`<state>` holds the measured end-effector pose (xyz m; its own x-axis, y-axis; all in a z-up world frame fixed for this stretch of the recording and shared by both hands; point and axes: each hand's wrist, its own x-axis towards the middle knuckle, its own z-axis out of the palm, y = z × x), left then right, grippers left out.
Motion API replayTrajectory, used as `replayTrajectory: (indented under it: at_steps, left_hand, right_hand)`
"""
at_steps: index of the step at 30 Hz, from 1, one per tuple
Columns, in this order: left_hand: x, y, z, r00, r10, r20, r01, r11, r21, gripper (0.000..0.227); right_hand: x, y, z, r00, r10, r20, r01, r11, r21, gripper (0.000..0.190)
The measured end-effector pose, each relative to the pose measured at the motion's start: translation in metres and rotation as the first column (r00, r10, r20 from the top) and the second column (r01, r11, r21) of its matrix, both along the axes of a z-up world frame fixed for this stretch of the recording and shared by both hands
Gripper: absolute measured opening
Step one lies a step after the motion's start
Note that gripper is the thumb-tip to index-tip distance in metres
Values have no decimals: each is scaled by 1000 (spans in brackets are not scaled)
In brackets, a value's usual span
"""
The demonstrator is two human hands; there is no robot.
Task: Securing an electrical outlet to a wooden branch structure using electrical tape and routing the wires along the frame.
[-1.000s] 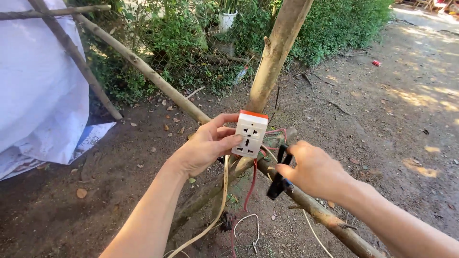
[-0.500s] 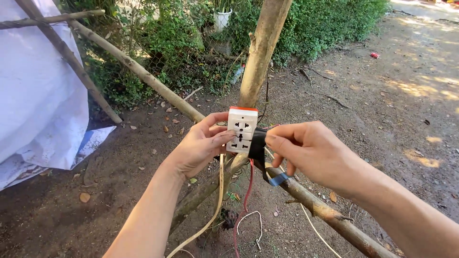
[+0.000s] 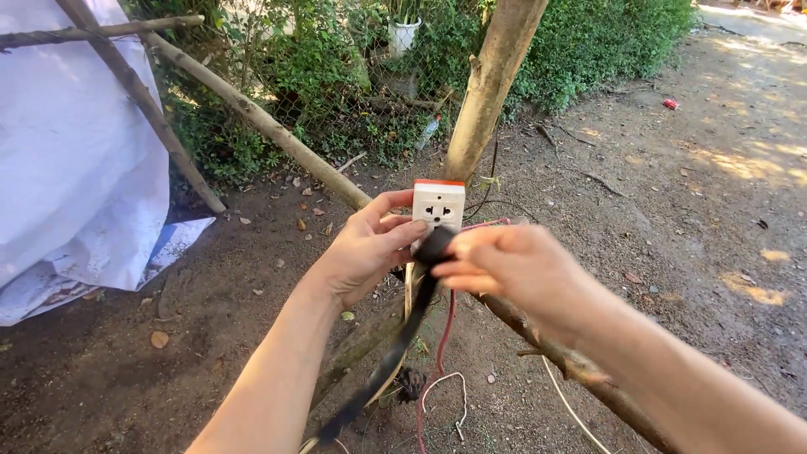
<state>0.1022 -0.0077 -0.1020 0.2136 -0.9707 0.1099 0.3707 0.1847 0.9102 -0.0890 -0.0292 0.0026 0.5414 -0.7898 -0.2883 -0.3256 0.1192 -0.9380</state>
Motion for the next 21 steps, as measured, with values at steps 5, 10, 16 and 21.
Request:
replayTrajectory:
  at_steps: [5,10,16,21]
  left_hand:
    - [-10,2,5,999,47,-14,-47,999,7,57]
    - [-14,-8,-4,997,72,-40,-72,997,-8,56]
    - [-21,-15,-11,993,115,-31,-115,993,1,54]
    - [-22,2,2,993,109,-42,-109,994,17,53]
  right_hand:
    - [-13,-30,-27,995,-40,90,62,962,-265,35]
    - [-20,-43,-47,986,-97,138,144,908,-394,30]
    - [-17,-8,-41,973,-148,174,206,899,-387,21]
    - [-21,-12,-52,960,-204,190,262,895,-360,35]
